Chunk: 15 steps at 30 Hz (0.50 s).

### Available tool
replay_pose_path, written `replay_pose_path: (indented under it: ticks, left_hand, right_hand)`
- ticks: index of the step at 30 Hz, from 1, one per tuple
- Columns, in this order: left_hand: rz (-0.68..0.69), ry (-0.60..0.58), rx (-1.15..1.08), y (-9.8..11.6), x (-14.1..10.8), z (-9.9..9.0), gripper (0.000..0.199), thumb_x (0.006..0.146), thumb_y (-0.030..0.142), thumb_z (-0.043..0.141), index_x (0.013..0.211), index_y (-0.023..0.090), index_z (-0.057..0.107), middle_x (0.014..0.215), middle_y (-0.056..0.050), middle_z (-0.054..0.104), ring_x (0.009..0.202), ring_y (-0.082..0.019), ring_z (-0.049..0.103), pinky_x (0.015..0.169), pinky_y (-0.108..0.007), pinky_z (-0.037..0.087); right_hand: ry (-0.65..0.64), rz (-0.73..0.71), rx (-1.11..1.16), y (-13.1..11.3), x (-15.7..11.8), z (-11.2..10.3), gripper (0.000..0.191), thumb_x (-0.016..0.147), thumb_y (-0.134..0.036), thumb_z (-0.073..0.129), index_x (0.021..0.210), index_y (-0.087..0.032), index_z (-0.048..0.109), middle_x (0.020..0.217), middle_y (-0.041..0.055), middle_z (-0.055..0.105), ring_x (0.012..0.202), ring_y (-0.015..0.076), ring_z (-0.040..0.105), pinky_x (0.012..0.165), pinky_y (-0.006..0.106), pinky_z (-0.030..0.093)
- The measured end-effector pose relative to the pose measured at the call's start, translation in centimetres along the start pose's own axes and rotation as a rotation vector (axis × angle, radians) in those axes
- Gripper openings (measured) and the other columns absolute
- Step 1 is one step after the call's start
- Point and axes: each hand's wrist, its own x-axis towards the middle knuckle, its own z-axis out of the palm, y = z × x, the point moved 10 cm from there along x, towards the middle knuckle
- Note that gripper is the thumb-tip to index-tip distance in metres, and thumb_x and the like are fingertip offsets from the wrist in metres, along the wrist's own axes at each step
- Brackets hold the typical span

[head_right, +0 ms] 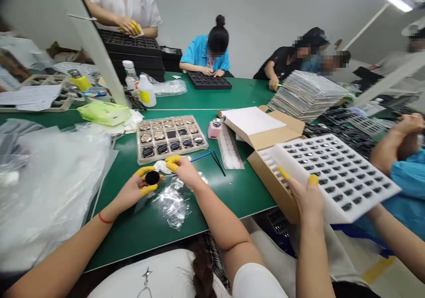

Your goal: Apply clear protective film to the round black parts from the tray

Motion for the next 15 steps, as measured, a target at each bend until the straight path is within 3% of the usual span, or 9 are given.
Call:
replay_pose_path:
  ticks: [4, 9, 15]
  left_hand:
    - [0.029, -0.032, 0.027, -0.1, -0.2, 0.4, 0.054, 0.068, 0.026, 0.073, 0.114, 0.021, 0.045, 0.104, -0.007, 0.067, 0.092, -0.024, 0.067, 0.086, -0.04, 0.05]
    - [0.068, -0.066, -0.014, 0.5, -0.4, 0.7, 0.052, 0.069, 0.021, 0.072, 0.115, 0.019, 0.047, 0.098, -0.006, 0.067, 0.091, -0.021, 0.066, 0.087, -0.037, 0.049]
    - [0.066, -0.077, -0.028, 1.0, -0.7, 1.0, 0.052, 0.068, 0.021, 0.073, 0.114, 0.018, 0.049, 0.096, -0.006, 0.068, 0.089, -0.02, 0.067, 0.088, -0.038, 0.049]
  right_hand:
    - [-0.052, 0.042, -0.034, 0.5, -0.7, 1.5, 0.024, 0.06, -0.037, 0.072, 0.062, -0.018, 0.058, 0.09, 0.0031, 0.063, 0.088, 0.0181, 0.055, 0.086, 0.032, 0.038]
    - [-0.137, 0.092, -0.052, 1.4, -1.1, 3.1, 0.02, 0.062, -0.036, 0.07, 0.07, -0.019, 0.062, 0.085, 0.0019, 0.064, 0.082, 0.0178, 0.056, 0.081, 0.032, 0.041]
    - [-0.127, 0.066, -0.162, 1.9, -1.1, 3.1, 0.015, 0.066, -0.032, 0.064, 0.069, -0.018, 0.06, 0.075, 0.0013, 0.061, 0.077, 0.0164, 0.054, 0.074, 0.029, 0.042]
